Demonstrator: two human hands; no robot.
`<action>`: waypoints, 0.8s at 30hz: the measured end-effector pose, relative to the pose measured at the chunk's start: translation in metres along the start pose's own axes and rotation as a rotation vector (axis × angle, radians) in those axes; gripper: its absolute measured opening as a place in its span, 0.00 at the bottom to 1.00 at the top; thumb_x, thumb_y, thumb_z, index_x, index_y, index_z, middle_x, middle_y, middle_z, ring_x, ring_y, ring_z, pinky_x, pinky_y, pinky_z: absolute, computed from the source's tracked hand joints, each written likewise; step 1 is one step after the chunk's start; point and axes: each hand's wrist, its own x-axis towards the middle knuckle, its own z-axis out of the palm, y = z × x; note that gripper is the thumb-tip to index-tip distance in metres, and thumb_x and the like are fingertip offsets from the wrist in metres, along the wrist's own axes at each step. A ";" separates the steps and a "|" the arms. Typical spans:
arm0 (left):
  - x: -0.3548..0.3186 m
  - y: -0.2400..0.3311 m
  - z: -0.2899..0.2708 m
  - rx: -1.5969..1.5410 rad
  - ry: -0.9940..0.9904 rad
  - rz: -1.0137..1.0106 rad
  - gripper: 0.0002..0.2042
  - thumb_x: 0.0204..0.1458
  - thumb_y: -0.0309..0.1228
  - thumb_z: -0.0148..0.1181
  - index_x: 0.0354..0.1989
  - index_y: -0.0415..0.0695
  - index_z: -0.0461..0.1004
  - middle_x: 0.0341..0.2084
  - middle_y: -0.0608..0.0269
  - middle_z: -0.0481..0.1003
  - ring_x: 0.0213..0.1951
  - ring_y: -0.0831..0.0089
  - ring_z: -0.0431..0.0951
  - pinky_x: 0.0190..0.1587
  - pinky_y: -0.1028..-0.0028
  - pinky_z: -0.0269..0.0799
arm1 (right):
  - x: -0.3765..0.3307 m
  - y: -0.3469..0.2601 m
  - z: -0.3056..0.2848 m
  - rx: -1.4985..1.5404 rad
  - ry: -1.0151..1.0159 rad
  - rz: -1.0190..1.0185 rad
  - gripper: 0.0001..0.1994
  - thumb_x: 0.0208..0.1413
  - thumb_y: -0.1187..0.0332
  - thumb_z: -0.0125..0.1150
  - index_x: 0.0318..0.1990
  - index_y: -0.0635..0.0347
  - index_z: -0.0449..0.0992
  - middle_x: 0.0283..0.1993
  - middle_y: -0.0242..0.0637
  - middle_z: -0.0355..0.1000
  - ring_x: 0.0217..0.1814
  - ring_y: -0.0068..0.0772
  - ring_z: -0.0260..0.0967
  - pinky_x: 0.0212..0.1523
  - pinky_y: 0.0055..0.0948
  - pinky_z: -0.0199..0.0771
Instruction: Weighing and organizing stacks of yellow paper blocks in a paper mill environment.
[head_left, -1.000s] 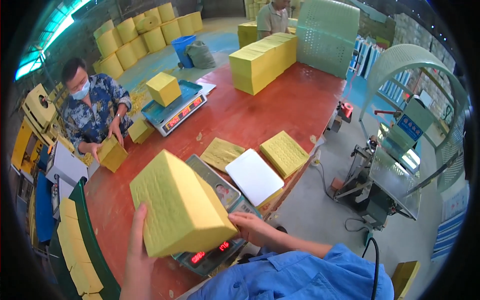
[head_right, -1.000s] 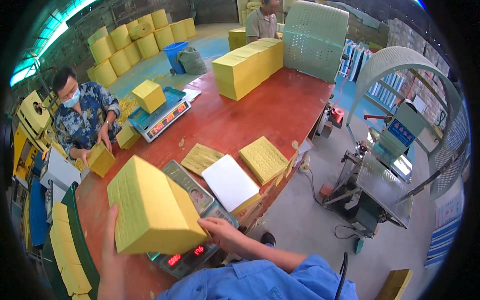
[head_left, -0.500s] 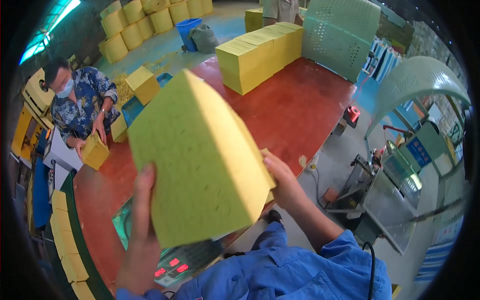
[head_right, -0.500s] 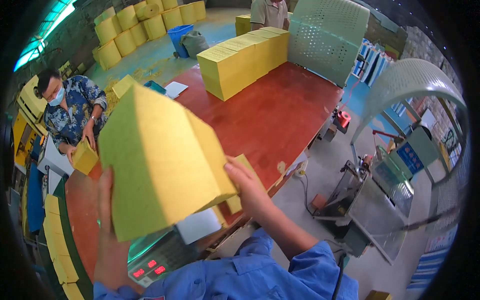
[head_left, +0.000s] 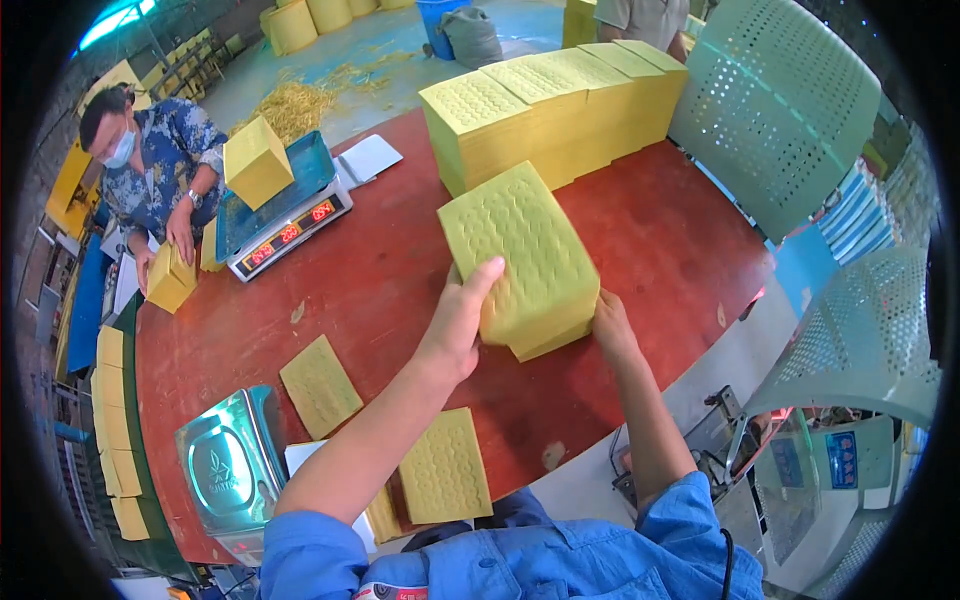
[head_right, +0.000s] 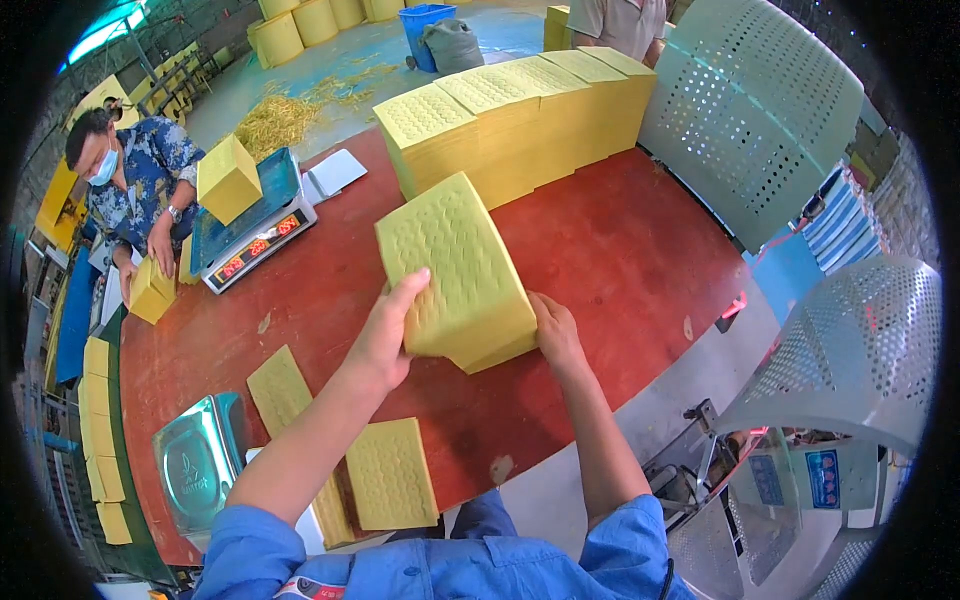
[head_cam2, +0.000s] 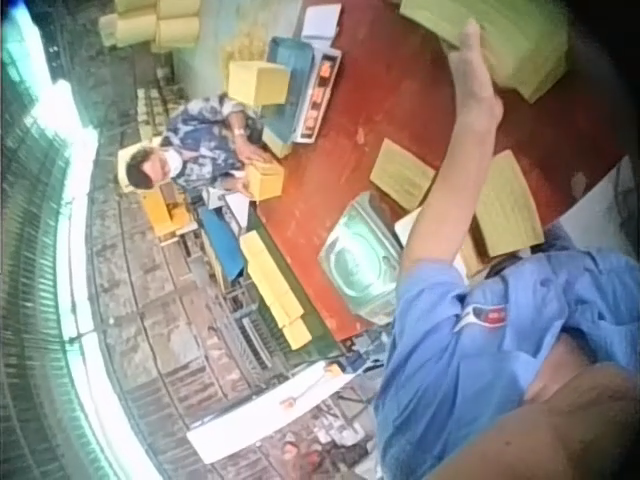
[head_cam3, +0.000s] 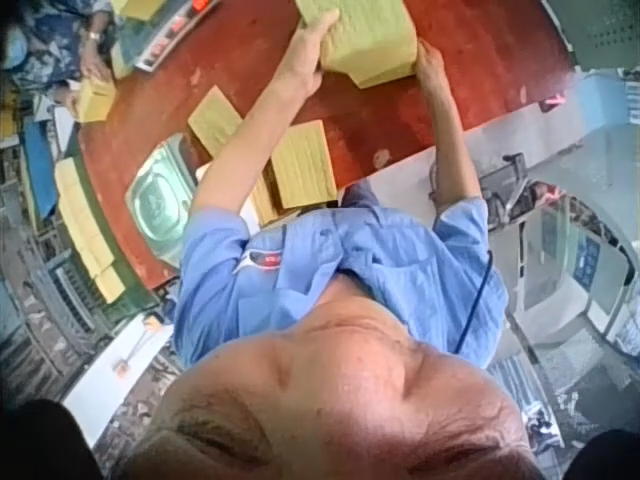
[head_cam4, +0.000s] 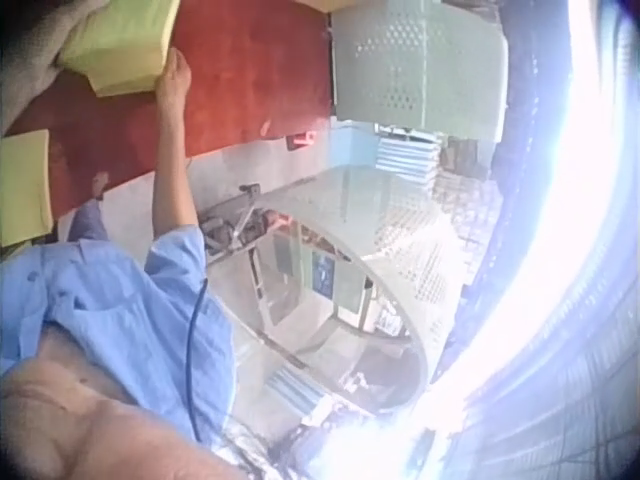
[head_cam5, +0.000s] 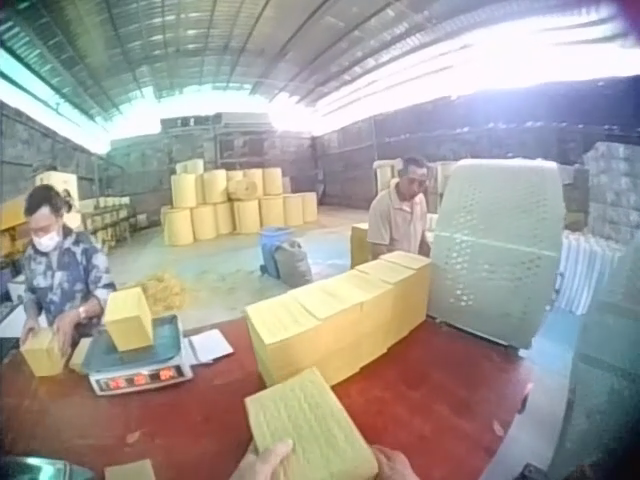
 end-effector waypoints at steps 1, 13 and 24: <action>0.012 -0.003 0.005 0.006 0.032 -0.023 0.29 0.59 0.48 0.55 0.64 0.44 0.62 0.56 0.59 0.71 0.57 0.68 0.73 0.59 0.61 0.69 | 0.007 0.002 -0.004 -0.080 0.022 0.033 0.20 0.67 0.60 0.46 0.55 0.67 0.75 0.46 0.41 0.77 0.49 0.29 0.72 0.50 0.27 0.70; 0.026 -0.002 0.046 0.134 0.027 -0.155 0.29 0.60 0.51 0.51 0.67 0.53 0.57 0.60 0.60 0.68 0.60 0.59 0.70 0.52 0.39 0.69 | -0.043 -0.005 0.010 -0.132 0.212 -0.256 0.29 0.56 0.76 0.61 0.66 0.62 0.62 0.58 0.42 0.72 0.57 0.36 0.71 0.57 0.32 0.72; 0.077 0.002 0.063 0.199 0.084 -0.133 0.37 0.57 0.59 0.51 0.70 0.53 0.53 0.66 0.57 0.59 0.67 0.54 0.58 0.57 0.31 0.57 | 0.026 0.003 -0.019 -0.267 0.226 -0.320 0.28 0.54 0.75 0.64 0.64 0.60 0.65 0.51 0.45 0.75 0.51 0.36 0.73 0.51 0.35 0.73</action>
